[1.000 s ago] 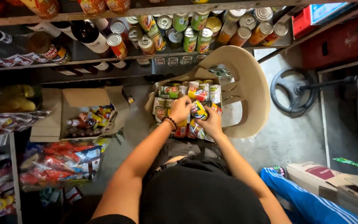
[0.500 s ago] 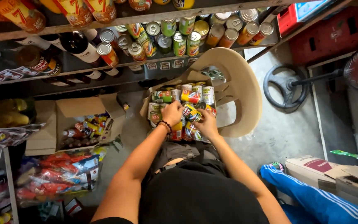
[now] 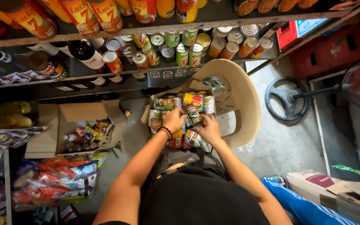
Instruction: Organizing and shelving various canned goods on a retail shelf.
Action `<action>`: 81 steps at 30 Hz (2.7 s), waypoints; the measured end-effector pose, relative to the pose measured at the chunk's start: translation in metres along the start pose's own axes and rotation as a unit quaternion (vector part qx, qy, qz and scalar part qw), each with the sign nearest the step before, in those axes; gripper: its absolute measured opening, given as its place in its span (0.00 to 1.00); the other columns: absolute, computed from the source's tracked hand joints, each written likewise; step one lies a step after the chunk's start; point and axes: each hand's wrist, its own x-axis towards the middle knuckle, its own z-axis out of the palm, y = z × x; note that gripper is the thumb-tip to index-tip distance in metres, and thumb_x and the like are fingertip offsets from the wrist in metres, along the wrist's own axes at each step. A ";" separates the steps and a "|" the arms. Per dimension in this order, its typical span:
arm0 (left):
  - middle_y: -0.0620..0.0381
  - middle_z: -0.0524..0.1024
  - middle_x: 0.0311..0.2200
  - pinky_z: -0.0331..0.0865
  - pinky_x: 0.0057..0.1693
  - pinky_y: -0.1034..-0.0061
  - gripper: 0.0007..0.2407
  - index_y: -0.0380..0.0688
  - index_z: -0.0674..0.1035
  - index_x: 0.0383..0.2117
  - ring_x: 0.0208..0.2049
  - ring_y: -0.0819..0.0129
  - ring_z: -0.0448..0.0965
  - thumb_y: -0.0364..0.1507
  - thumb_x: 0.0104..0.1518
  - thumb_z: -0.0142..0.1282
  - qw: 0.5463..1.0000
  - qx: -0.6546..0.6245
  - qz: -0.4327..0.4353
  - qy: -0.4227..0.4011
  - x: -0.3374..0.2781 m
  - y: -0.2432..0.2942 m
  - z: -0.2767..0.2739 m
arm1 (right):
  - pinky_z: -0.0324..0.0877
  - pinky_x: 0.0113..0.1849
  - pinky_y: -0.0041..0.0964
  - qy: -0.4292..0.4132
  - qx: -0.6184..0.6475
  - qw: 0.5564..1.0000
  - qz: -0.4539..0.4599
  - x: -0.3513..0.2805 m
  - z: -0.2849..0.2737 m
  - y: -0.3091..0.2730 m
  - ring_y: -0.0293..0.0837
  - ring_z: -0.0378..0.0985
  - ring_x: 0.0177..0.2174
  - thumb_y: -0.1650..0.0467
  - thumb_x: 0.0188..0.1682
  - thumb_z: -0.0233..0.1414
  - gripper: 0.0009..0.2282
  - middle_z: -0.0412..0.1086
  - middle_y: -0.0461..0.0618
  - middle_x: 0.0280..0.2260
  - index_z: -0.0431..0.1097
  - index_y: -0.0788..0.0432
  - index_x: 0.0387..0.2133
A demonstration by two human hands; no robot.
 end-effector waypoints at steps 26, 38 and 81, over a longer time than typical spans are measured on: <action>0.34 0.80 0.34 0.74 0.43 0.49 0.37 0.33 0.63 0.48 0.38 0.37 0.81 0.51 0.44 0.67 0.984 -0.033 -0.159 0.079 -0.022 0.088 0.028 | 0.70 0.49 0.51 -0.096 -0.080 0.982 -0.139 0.161 0.049 0.053 0.61 0.74 0.48 0.68 0.40 0.61 0.24 0.73 0.63 0.47 0.71 0.57 0.52; 0.36 0.80 0.29 0.74 0.40 0.48 0.37 0.33 0.65 0.47 0.34 0.39 0.81 0.52 0.43 0.66 0.976 -0.041 -0.179 0.113 -0.018 0.080 0.032 | 0.74 0.38 0.47 -0.228 -0.106 0.959 -0.130 0.167 0.060 0.016 0.54 0.82 0.33 0.67 0.39 0.62 0.15 0.78 0.59 0.34 0.78 0.58 0.40; 0.47 0.80 0.28 0.72 0.43 0.54 0.06 0.41 0.78 0.25 0.34 0.47 0.80 0.30 0.49 0.59 0.742 0.058 0.610 0.272 -0.086 0.492 -0.344 | 0.72 0.48 0.42 0.303 -0.079 0.808 -0.499 0.059 -0.453 -0.311 0.55 0.79 0.46 0.82 0.46 0.52 0.12 0.74 0.58 0.45 0.71 0.66 0.44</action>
